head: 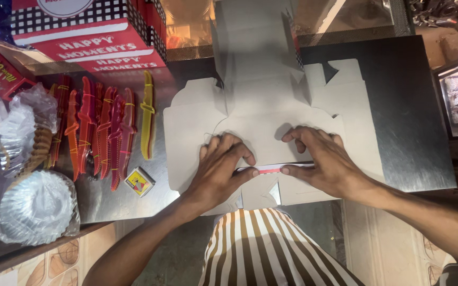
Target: The person folds a flat cardboard sheet into a small rectangular box, applies a patterned sticker to seal the edges, and places a printed lid on top. The person repeats the process with a second box, folding, sealing, and stacking the finished boxes on the counter.
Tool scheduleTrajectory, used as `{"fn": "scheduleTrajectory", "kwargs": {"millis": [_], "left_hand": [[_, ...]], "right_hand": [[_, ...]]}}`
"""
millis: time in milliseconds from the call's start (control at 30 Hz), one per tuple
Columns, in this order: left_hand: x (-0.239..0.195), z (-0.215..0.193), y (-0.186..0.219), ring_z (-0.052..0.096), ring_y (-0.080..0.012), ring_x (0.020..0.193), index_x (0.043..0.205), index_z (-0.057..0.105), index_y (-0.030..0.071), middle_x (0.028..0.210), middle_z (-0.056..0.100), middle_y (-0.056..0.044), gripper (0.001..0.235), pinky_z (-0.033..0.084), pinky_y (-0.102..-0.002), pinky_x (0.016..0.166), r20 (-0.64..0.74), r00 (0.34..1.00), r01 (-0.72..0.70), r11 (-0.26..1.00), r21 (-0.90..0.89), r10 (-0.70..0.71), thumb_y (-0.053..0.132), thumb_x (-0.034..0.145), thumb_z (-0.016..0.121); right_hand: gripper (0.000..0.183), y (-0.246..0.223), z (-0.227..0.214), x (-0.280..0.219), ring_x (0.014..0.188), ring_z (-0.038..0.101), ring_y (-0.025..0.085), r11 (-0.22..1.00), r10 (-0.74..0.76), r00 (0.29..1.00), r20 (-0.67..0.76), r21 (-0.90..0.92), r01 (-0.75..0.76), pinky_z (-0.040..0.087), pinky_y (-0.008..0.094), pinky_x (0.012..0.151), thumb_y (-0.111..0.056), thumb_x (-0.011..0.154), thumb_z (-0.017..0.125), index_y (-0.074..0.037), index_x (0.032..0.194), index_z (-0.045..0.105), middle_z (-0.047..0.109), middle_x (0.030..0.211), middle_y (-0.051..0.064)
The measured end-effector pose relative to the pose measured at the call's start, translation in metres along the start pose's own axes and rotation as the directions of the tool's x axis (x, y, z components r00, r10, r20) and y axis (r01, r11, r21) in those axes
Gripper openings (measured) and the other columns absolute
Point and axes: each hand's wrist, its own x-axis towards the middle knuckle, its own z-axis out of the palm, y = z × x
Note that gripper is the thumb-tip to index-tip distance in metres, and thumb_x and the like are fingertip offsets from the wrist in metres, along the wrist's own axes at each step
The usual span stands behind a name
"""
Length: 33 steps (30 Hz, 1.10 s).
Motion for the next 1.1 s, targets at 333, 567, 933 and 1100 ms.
{"fn": "scheduleTrajectory", "kwargs": {"millis": [333, 567, 933, 1100], "left_hand": [[0.0, -0.006, -0.004, 0.048, -0.0203, 0.108, 0.097, 0.065, 0.015, 0.108, 0.053, -0.003, 0.018, 0.032, -0.039, 0.089, 0.032, 0.999, -0.036, 0.999, -0.027, 0.037, 0.025, 0.087, 0.076], [-0.002, -0.007, -0.015, 0.049, -0.0208, 0.119, 0.096, 0.065, 0.015, 0.114, 0.055, -0.002, 0.015, 0.032, -0.041, 0.101, 0.057, 0.995, -0.071, 0.993, -0.094, 0.076, 0.02, 0.086, 0.075], [-0.002, 0.0, -0.028, 0.053, -0.024, 0.12, 0.093, 0.07, 0.016, 0.116, 0.058, -0.003, 0.011, 0.037, -0.043, 0.099, 0.056, 0.996, -0.063, 0.997, -0.043, 0.066, 0.018, 0.083, 0.074], [0.004, -0.001, -0.031, 0.051, -0.0237, 0.121, 0.095, 0.072, 0.018, 0.119, 0.058, -0.003, 0.014, 0.035, -0.043, 0.099, 0.11, 0.994, -0.013, 0.999, -0.03, 0.017, 0.017, 0.082, 0.075]], "right_hand": [[0.059, 0.02, -0.01, -0.012, 0.107, 0.053, 0.019, 0.996, 0.085, 0.996, -0.011, 0.003, -0.085, 0.036, 0.04, 0.098, -0.039, 0.079, 0.08, -0.02, 0.129, 0.056, 0.057, 0.1, 0.004], [0.053, 0.044, -0.017, -0.023, 0.105, 0.055, 0.018, 0.994, 0.112, 0.991, -0.079, -0.003, -0.112, 0.034, 0.041, 0.098, -0.041, 0.078, 0.081, -0.021, 0.123, 0.06, 0.057, 0.1, 0.003], [0.02, 0.064, -0.009, -0.035, 0.117, 0.051, 0.018, 1.0, 0.001, 0.984, -0.178, -0.022, -0.005, 0.029, 0.043, 0.1, -0.036, 0.082, 0.08, -0.02, 0.092, 0.074, 0.062, 0.105, -0.002], [0.02, 0.055, -0.018, -0.037, 0.111, 0.051, 0.017, 0.997, 0.07, 0.992, -0.104, 0.02, -0.068, 0.031, 0.04, 0.096, -0.037, 0.085, 0.078, -0.02, 0.094, 0.074, 0.062, 0.105, -0.001]]}}
